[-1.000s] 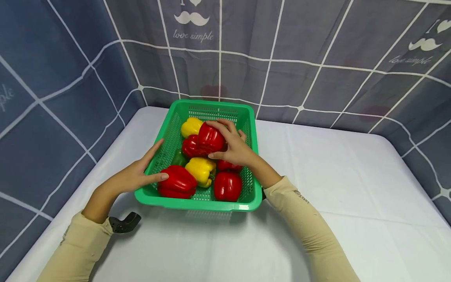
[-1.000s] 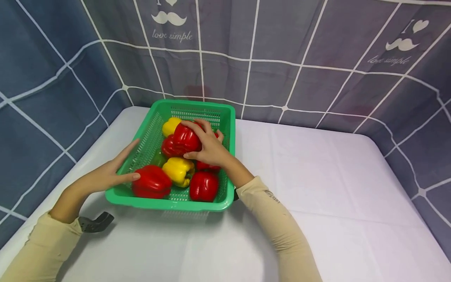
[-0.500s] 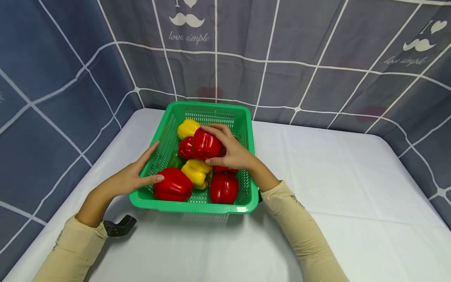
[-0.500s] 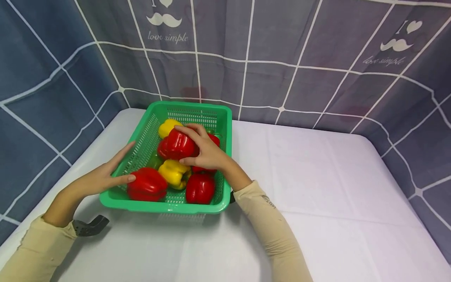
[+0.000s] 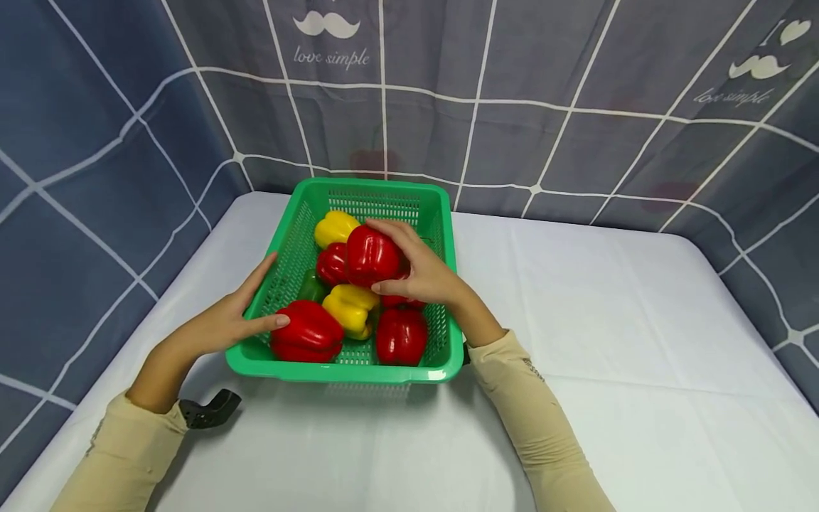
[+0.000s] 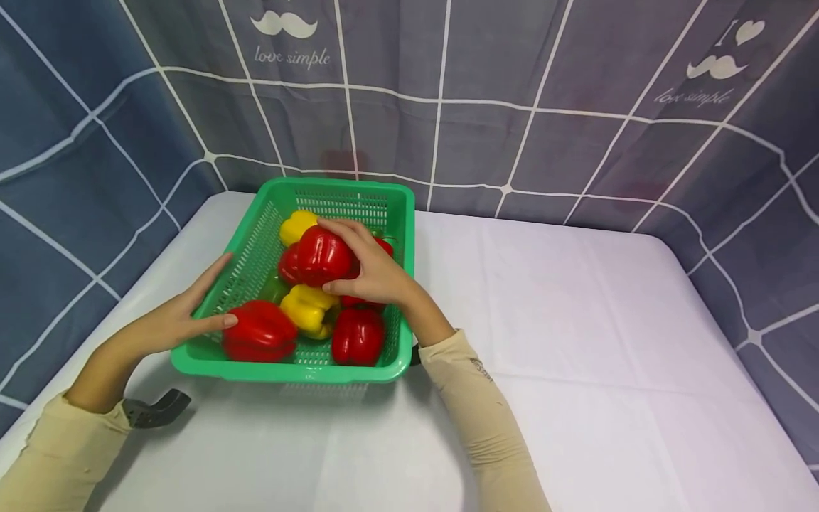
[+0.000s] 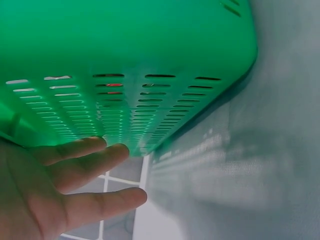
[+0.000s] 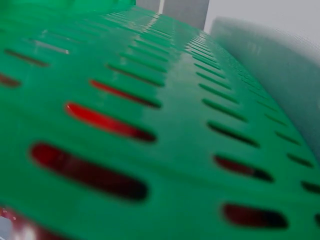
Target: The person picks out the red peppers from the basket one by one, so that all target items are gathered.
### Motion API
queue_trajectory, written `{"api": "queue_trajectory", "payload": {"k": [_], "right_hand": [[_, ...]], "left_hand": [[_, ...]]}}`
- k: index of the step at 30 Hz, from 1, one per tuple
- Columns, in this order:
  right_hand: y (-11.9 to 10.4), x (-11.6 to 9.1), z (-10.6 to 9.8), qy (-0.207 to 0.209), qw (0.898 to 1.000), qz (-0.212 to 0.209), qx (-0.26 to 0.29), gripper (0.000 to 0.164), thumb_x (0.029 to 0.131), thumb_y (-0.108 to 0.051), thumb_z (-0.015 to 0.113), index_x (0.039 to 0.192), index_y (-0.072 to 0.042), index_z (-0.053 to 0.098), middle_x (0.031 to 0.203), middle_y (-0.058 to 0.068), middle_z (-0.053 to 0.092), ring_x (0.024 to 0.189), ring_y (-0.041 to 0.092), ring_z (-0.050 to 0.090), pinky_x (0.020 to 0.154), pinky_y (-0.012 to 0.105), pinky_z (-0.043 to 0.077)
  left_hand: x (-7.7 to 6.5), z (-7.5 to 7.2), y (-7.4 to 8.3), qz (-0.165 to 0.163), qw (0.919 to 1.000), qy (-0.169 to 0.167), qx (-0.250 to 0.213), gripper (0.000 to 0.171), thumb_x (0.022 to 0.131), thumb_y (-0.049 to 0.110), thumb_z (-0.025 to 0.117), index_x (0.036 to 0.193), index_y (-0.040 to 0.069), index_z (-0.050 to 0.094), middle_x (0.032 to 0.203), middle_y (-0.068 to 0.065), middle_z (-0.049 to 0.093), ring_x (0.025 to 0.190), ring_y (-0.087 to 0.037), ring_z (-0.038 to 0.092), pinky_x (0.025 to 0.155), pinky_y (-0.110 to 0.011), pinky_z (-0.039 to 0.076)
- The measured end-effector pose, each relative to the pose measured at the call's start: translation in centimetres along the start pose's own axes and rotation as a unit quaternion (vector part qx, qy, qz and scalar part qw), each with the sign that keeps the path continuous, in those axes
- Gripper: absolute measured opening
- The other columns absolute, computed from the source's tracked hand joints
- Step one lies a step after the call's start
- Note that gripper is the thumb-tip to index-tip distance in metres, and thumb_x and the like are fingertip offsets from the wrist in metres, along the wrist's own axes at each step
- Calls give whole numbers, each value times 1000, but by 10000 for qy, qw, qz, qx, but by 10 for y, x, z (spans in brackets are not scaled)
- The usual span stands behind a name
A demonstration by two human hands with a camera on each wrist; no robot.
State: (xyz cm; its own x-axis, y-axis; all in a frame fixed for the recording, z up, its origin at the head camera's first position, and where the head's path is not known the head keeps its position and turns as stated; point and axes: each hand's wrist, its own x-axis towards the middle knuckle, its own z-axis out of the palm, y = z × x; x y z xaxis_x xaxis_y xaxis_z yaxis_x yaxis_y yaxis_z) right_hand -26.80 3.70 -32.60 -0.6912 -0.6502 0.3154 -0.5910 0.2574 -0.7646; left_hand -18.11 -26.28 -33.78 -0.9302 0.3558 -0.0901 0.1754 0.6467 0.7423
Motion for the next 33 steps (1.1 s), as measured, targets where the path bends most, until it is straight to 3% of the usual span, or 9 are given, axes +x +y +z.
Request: {"api": "queue_trajectory", "payload": {"k": [7, 18, 33], "right_hand": [[-4, 0, -3, 27, 9995, 310, -103, 82, 72, -17, 73, 142, -25, 31, 143, 1, 31, 125, 19, 38, 98, 43, 43], [0, -9, -9, 128, 9994, 163, 263, 81, 71, -16, 74, 141, -23, 34, 141, -1, 34, 124, 16, 39, 95, 35, 46], [3, -16, -30, 298, 9977, 208, 571, 79, 73, -11, 72, 141, -21, 33, 142, 0, 33, 120, 17, 43, 94, 34, 47]], "left_hand": [[0, -1, 3, -77, 9998, -16, -163, 97, 85, 27, 61, 145, 28, -15, 153, -17, -3, 134, -48, 11, 96, -72, 20], [-1, 1, 1, -67, 9999, -33, -156, 96, 86, 26, 60, 145, 28, -16, 153, -18, -4, 132, -50, 14, 93, -72, 23], [-1, 1, 2, -151, 9998, -52, -122, 96, 86, 27, 60, 144, 30, -16, 153, -17, -6, 133, -51, 11, 92, -74, 21]]}}
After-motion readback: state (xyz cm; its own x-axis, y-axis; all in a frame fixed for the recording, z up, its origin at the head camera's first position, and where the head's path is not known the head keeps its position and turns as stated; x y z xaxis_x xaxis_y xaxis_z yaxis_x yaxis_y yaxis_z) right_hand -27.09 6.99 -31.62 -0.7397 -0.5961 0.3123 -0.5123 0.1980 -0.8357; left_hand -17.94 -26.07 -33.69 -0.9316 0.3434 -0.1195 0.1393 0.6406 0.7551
